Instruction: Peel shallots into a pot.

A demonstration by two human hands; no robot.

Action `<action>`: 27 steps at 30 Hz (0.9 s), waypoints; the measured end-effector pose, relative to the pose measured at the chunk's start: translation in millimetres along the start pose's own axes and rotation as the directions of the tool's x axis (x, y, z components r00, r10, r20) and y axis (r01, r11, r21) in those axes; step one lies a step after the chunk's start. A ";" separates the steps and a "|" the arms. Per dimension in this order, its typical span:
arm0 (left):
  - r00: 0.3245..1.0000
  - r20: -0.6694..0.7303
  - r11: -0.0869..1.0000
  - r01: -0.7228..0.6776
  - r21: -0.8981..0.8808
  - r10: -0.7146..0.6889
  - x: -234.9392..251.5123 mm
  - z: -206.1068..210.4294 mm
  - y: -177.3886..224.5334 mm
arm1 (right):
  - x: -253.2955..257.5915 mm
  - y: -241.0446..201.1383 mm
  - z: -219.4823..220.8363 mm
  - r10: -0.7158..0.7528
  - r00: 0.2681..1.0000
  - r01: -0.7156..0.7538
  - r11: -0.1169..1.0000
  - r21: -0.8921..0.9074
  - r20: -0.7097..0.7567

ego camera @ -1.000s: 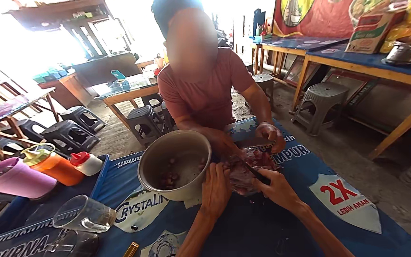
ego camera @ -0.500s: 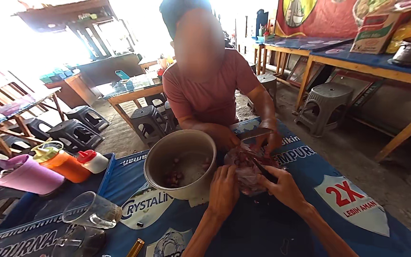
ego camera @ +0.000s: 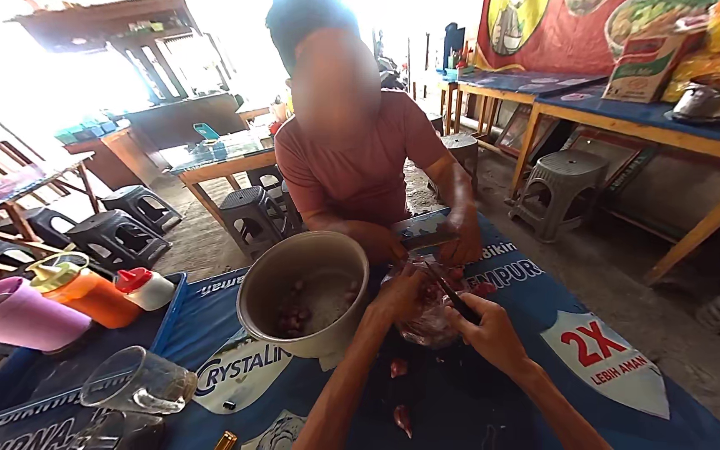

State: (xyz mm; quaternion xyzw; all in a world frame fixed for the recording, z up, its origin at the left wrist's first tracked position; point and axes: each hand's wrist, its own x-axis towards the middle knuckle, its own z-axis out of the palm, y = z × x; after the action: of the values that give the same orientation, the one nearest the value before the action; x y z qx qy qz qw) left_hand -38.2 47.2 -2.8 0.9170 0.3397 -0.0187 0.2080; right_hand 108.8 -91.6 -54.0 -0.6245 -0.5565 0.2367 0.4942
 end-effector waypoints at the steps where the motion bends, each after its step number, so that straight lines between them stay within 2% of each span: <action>1: 1.000 -0.006 1.000 0.001 -0.010 -0.001 -0.6 0.8 -1.8 | -0.3 -0.3 0.0 0.003 1.000 -0.003 1.000 -0.008 0.009; 7: 0.998 -0.027 0.994 -0.058 -0.088 0.056 -7.8 12.6 -13.0 | -0.9 -2.0 1.6 0.013 1.000 -0.012 1.000 -0.022 0.028; 12: 0.996 0.087 0.999 -0.033 -0.038 0.036 -11.1 9.8 -10.4 | -1.1 0.2 2.1 0.016 0.999 -0.014 0.999 -0.034 0.033; 17: 0.997 0.016 0.996 -0.078 -0.046 0.078 -9.4 19.5 -15.7 | 0.5 2.5 2.2 0.019 0.999 -0.017 0.999 -0.041 0.036; 19: 0.996 -0.052 0.993 -0.070 -0.092 0.066 -13.0 21.7 -15.7 | 0.6 0.9 1.7 0.026 0.999 -0.025 0.999 -0.039 0.039; 22: 0.972 -0.230 0.966 -0.096 -0.242 0.039 -21.8 19.9 -15.9 | 0.5 0.5 2.1 0.032 0.999 -0.031 0.999 -0.024 0.044; 25: 0.895 -0.445 0.910 -0.152 -0.385 -0.039 -27.9 16.3 -15.6 | 0.3 -0.6 1.5 0.031 0.999 -0.031 0.999 -0.014 0.038; 27: 0.841 -0.522 0.847 -0.170 -0.503 -0.141 -30.4 14.0 -14.0 | 0.4 -1.3 0.4 0.034 0.999 -0.034 0.999 -0.004 0.041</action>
State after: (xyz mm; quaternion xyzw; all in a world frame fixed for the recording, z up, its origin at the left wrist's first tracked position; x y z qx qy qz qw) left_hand -68.8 32.6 -15.4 0.7930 0.3687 0.3368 0.3490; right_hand 108.0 -91.2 -53.0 -0.6298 -0.5561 0.2568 0.4776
